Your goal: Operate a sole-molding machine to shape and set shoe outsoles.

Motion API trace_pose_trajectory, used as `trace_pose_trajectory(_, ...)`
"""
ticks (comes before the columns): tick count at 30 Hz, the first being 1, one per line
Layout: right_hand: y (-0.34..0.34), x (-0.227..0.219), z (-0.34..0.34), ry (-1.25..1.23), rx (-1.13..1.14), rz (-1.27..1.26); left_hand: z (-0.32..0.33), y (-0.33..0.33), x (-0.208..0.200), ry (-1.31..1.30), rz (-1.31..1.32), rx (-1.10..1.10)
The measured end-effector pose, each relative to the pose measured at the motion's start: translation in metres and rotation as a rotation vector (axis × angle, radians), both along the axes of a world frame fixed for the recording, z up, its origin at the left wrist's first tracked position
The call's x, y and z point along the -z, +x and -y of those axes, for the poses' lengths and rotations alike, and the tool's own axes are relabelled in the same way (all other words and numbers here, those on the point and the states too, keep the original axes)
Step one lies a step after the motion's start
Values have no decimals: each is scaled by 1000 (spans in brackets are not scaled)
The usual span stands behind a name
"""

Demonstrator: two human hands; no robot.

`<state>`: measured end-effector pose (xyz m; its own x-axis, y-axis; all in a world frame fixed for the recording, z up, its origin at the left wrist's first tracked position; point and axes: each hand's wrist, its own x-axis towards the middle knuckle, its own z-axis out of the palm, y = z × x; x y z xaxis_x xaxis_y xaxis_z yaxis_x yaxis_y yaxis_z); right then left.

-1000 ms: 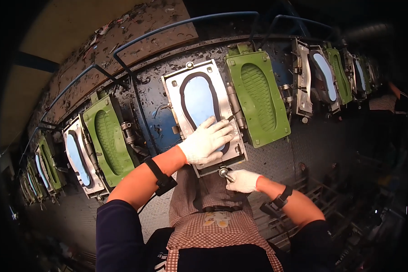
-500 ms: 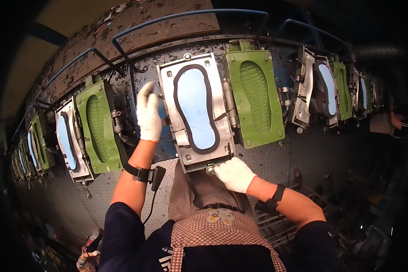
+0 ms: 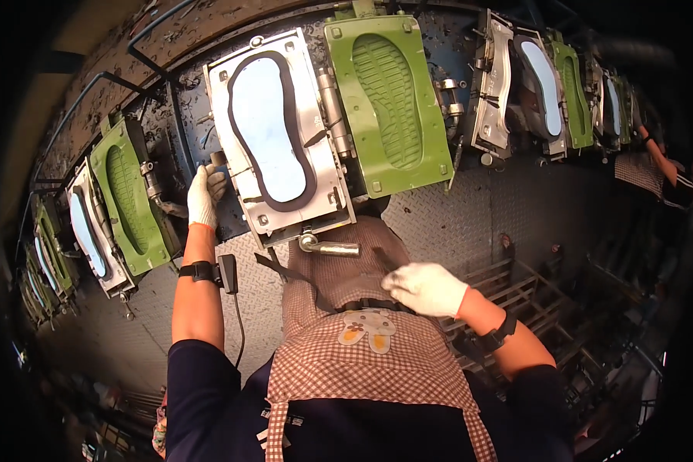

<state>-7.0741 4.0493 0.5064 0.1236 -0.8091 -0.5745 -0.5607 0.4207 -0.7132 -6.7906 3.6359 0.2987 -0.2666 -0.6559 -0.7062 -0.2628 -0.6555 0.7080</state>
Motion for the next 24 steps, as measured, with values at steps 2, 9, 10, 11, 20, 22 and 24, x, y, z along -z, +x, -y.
trace_pose_trajectory(2, -4, 19, -41, 288, -162, -126, 11, 2, -23, -391, 165, -125)
trace_pose_trajectory(9, -73, 5, -56, 118, 417, -353, -88, -119, -180, -1396, 221, 939)
trace_pose_trajectory(10, -78, 1, -46, 77, 421, -321, -101, -120, -181, -1378, 253, 993)
trace_pose_trajectory(11, -87, 1, -39, 40, 430, -299, -110, -121, -171, -1359, 273, 1044)
trace_pose_trajectory(20, -119, 9, -17, -265, 384, -223, -133, -123, -157, -1391, 447, 925)
trace_pose_trajectory(22, -101, 22, 22, -440, 269, -138, -131, -108, -156, -1321, 396, 859)
trace_pose_trajectory(24, -81, 29, 78, -518, 217, -38, -137, -115, -144, -1312, 370, 787)
